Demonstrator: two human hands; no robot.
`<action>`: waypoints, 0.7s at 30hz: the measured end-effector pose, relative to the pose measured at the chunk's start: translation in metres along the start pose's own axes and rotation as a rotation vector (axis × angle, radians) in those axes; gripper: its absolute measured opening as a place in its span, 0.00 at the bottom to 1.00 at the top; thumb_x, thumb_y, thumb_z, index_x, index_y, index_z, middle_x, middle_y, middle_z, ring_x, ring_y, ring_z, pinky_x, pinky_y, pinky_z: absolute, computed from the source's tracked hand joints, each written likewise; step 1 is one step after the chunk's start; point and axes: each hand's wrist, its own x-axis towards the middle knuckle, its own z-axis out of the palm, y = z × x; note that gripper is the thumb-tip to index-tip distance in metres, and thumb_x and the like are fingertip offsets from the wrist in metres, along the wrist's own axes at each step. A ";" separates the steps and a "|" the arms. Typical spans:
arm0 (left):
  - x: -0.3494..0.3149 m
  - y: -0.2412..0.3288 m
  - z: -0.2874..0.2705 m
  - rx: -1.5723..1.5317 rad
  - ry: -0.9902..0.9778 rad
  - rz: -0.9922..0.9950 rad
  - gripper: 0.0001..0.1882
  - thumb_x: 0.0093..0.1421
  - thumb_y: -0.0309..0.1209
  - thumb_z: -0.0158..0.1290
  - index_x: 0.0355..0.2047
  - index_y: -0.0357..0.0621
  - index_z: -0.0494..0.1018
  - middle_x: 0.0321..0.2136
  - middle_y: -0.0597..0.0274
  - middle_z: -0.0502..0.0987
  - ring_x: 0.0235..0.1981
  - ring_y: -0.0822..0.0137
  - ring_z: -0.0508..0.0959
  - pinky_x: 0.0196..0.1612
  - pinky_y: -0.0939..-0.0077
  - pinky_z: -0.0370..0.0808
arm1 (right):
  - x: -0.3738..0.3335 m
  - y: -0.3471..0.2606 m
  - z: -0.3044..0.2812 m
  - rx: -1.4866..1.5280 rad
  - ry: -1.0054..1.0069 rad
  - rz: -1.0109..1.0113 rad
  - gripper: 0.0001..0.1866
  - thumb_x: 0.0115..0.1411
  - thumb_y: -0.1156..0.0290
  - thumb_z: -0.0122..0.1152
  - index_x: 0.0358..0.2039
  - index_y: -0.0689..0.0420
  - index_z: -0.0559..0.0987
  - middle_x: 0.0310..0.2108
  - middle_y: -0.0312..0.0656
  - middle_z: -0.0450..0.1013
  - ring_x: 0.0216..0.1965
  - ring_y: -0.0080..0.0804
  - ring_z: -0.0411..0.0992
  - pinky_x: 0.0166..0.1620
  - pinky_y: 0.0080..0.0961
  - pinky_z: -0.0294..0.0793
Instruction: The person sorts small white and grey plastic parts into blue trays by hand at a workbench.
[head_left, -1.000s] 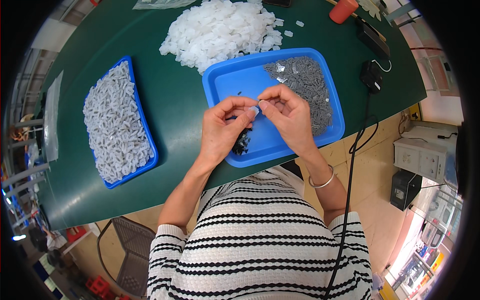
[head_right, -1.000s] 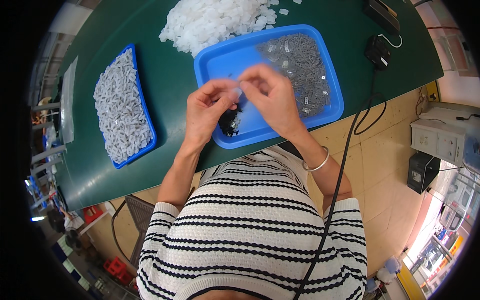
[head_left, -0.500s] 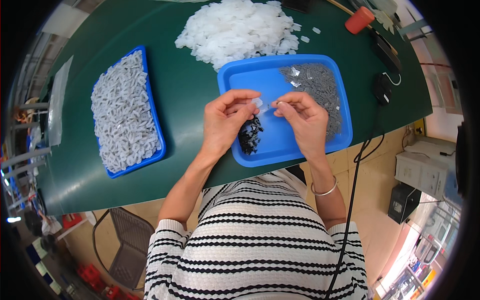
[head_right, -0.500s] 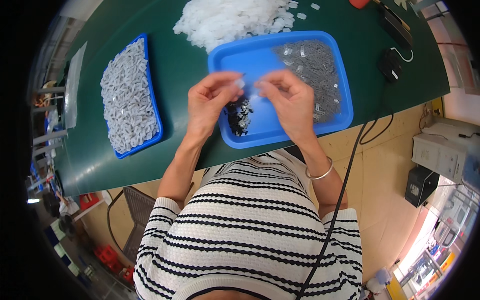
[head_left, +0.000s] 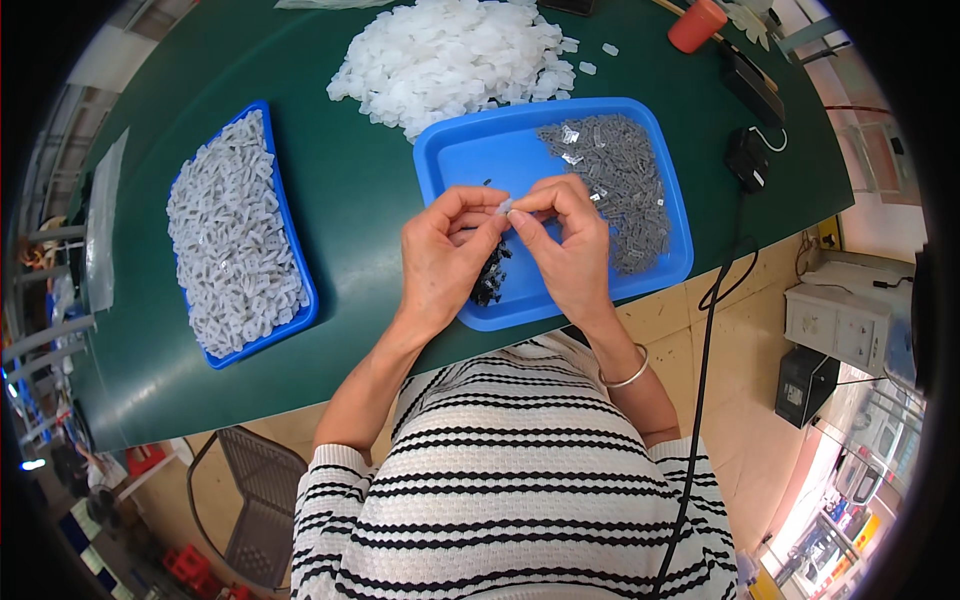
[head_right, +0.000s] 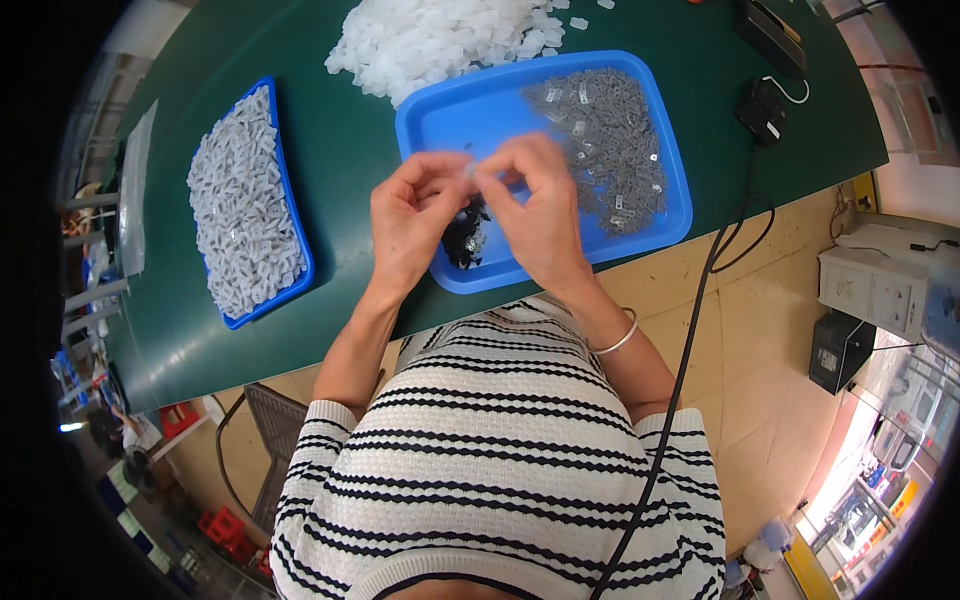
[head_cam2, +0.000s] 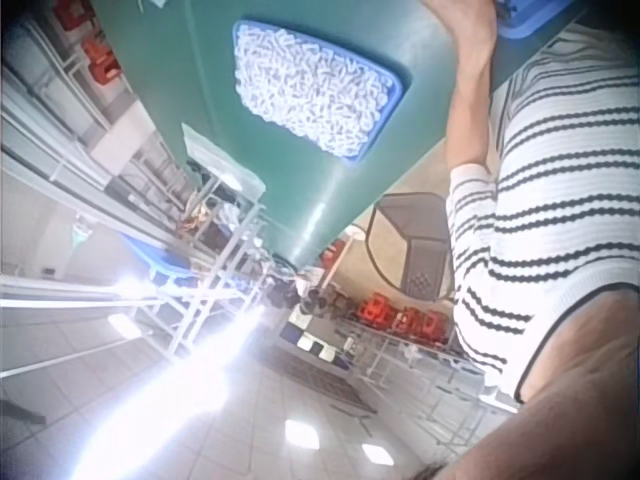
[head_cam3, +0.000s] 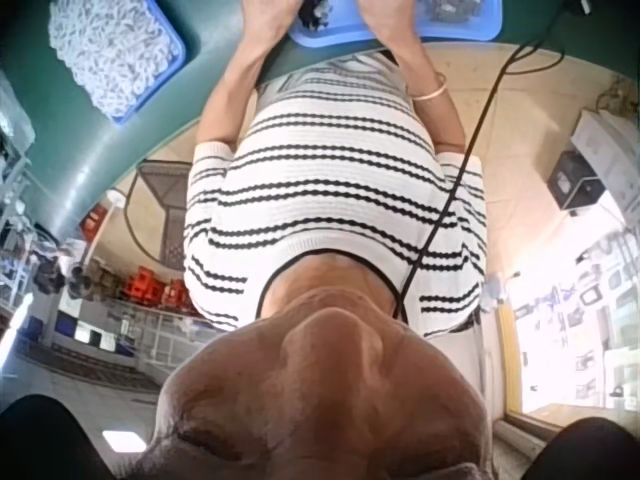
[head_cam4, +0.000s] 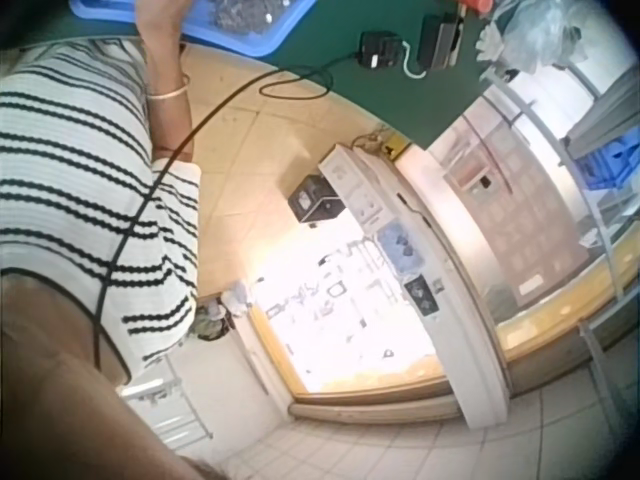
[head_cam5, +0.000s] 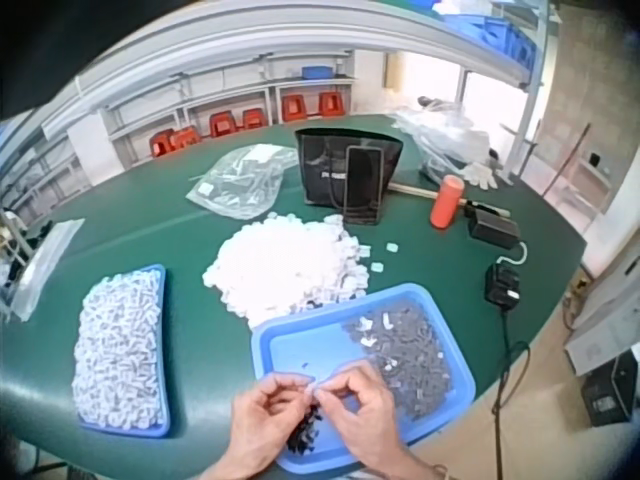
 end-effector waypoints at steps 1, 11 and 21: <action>-0.001 0.000 0.000 0.000 -0.001 -0.001 0.10 0.59 0.22 0.57 0.41 0.33 0.75 0.34 0.59 0.79 0.34 0.75 0.79 0.38 0.82 0.77 | 0.000 0.000 -0.001 -0.027 -0.008 -0.017 0.05 0.51 0.82 0.63 0.29 0.60 0.76 0.30 0.39 0.70 0.31 0.30 0.69 0.36 0.24 0.71; 0.005 0.002 -0.014 0.030 -0.145 -0.026 0.08 0.58 0.20 0.57 0.39 0.34 0.76 0.32 0.60 0.80 0.32 0.75 0.79 0.37 0.83 0.77 | 0.010 0.007 -0.013 0.297 -0.255 0.215 0.12 0.54 0.81 0.63 0.38 0.62 0.71 0.31 0.37 0.71 0.32 0.20 0.70 0.36 0.17 0.72; -0.004 0.002 -0.006 0.305 -0.065 0.101 0.07 0.59 0.21 0.56 0.38 0.34 0.76 0.31 0.60 0.81 0.31 0.74 0.80 0.36 0.80 0.77 | -0.004 0.002 -0.003 0.178 -0.174 0.201 0.12 0.53 0.86 0.58 0.38 0.61 0.71 0.32 0.33 0.68 0.33 0.16 0.66 0.39 0.13 0.70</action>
